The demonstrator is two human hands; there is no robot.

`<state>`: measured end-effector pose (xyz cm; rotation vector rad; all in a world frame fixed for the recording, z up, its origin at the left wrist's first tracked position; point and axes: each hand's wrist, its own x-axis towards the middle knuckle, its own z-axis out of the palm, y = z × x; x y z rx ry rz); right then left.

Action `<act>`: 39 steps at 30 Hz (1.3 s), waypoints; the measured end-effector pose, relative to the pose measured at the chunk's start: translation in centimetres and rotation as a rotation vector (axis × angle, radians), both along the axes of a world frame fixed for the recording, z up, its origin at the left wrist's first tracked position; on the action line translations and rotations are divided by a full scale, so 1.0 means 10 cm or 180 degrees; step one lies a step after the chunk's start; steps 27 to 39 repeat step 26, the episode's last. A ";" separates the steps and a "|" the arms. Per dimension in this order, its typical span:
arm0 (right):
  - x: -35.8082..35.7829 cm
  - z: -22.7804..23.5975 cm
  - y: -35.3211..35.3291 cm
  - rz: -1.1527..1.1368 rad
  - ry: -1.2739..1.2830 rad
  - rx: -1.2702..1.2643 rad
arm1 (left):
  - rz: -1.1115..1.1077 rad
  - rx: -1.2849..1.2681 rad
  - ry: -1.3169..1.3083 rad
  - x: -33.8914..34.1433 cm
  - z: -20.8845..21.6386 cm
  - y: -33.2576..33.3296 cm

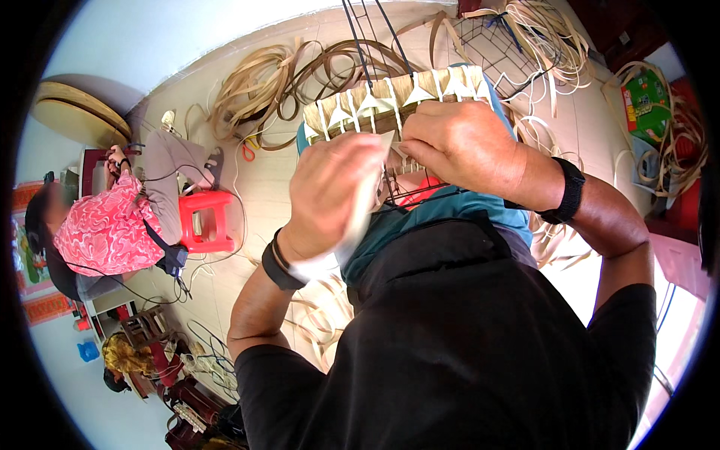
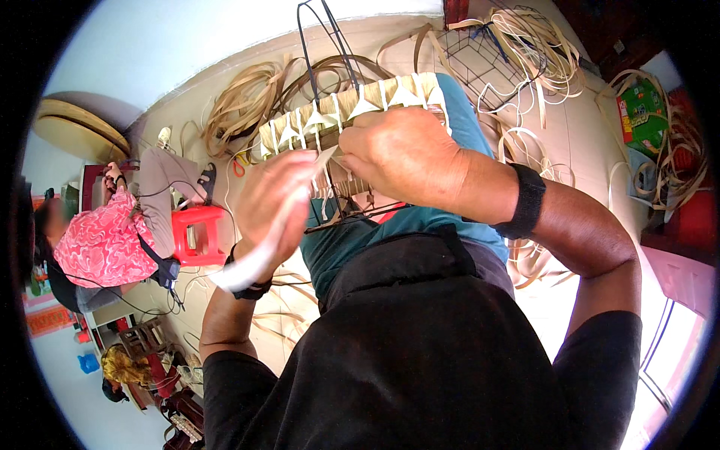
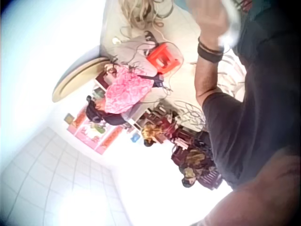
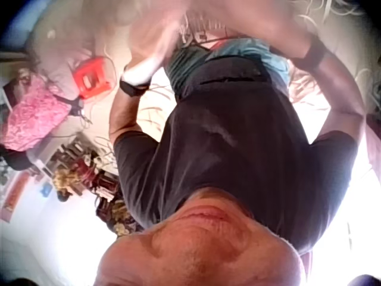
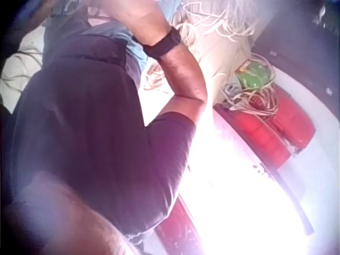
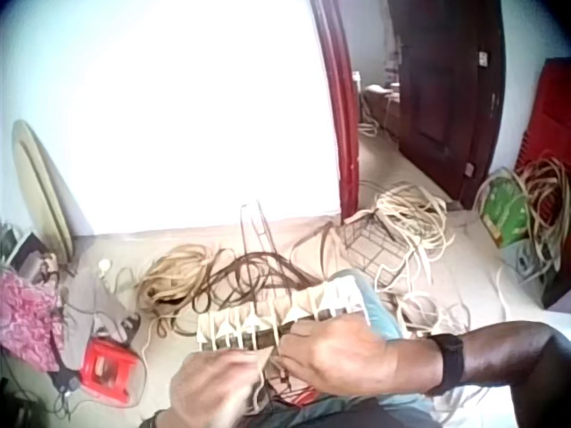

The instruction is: The person is weaving white strips around a basket frame, looping each strip over and under the vertical ribs and pulling them tight by hand.

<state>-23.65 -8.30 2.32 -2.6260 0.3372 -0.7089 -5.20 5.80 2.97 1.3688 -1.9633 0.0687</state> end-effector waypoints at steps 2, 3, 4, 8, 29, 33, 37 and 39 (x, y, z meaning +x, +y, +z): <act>0.01 0.03 0.00 0.0015 0.0028 -0.0029 | 0.0352 0.0534 0.1171 0.00 -0.03 0.04; 0.01 0.04 -0.01 0.0019 0.0051 -0.0054 | 0.0448 0.0718 0.1554 0.01 -0.02 0.03; 0.01 0.03 -0.01 0.0025 0.0079 -0.0084 | 0.0427 0.0704 0.1787 0.02 -0.05 0.02; 0.03 0.03 -0.01 -0.0037 0.0046 -0.0046 | 0.0119 0.0306 0.1864 0.05 -0.18 -0.06; 0.14 0.03 -0.02 -0.0441 0.0139 -0.0007 | 0.0005 0.0094 0.0912 0.20 -0.21 -0.32; 0.14 0.03 -0.02 -0.0441 0.0139 -0.0007 | 0.0005 0.0094 0.0912 0.20 -0.21 -0.32; 0.14 0.03 -0.02 -0.0441 0.0139 -0.0007 | 0.0005 0.0094 0.0912 0.20 -0.21 -0.32; 0.14 0.03 -0.02 -0.0441 0.0139 -0.0007 | 0.0005 0.0094 0.0912 0.20 -0.21 -0.32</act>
